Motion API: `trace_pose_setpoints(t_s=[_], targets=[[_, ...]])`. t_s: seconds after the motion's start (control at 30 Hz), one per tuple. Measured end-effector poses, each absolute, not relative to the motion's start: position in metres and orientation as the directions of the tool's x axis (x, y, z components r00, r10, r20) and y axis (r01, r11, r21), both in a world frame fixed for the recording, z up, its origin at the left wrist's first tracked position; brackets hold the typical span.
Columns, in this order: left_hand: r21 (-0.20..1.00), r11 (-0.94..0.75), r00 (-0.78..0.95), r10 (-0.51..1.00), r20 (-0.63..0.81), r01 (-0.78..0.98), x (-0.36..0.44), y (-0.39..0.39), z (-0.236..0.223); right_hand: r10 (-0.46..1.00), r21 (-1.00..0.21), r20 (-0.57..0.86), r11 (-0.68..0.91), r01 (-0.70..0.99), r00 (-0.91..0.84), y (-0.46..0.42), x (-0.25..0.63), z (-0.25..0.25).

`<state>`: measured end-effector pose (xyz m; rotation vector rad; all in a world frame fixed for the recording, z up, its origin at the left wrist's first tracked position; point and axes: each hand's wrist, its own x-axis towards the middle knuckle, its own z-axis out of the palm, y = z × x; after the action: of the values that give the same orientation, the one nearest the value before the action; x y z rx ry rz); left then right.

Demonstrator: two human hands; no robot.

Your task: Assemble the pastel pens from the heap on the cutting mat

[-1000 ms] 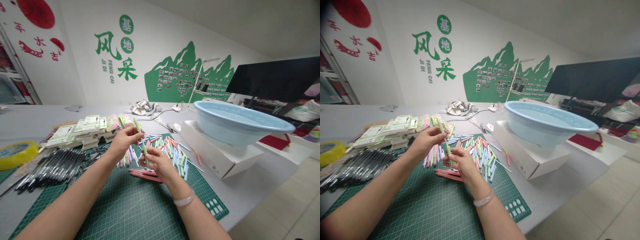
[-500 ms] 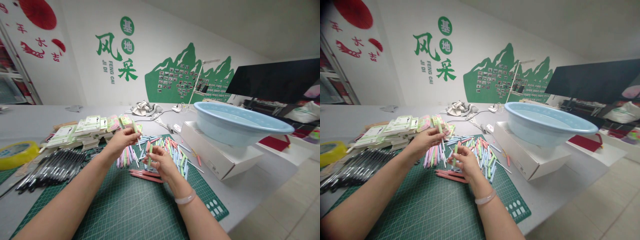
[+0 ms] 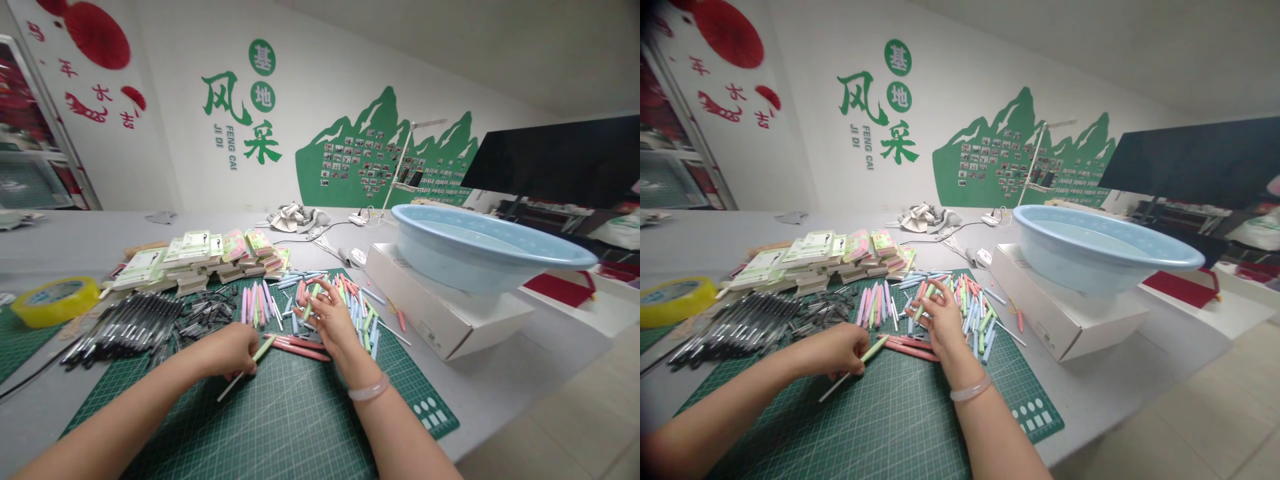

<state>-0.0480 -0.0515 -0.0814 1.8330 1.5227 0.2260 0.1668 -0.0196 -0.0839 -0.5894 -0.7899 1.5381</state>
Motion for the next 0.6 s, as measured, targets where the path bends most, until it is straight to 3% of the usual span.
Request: trace_pose_setpoints(t_s=[0.17,0.4,0.5,0.6], targets=[[0.492,-0.249,0.297,0.955,-0.019,0.834,-0.036,-0.044,-0.089,0.994,-0.729,0.027,-0.051,-0.682,-0.103,-0.016,0.164,-0.092],[0.36,-0.208,0.217,0.976,0.015,0.909,-0.024,-0.038,-0.087,0.997,-0.688,-0.057,-0.082,-0.721,-0.058,-0.007,0.163,-0.103],[0.398,-0.228,0.192,0.973,0.128,0.889,-0.016,-0.042,-0.074,0.994,-0.663,-0.09,-0.106,-0.741,-0.061,-0.005,0.161,-0.107],[0.508,-0.396,0.264,0.912,0.314,0.765,-0.002,-0.043,-0.064,0.993,-0.643,-0.089,-0.113,-0.757,-0.072,-0.005,0.159,-0.11]])
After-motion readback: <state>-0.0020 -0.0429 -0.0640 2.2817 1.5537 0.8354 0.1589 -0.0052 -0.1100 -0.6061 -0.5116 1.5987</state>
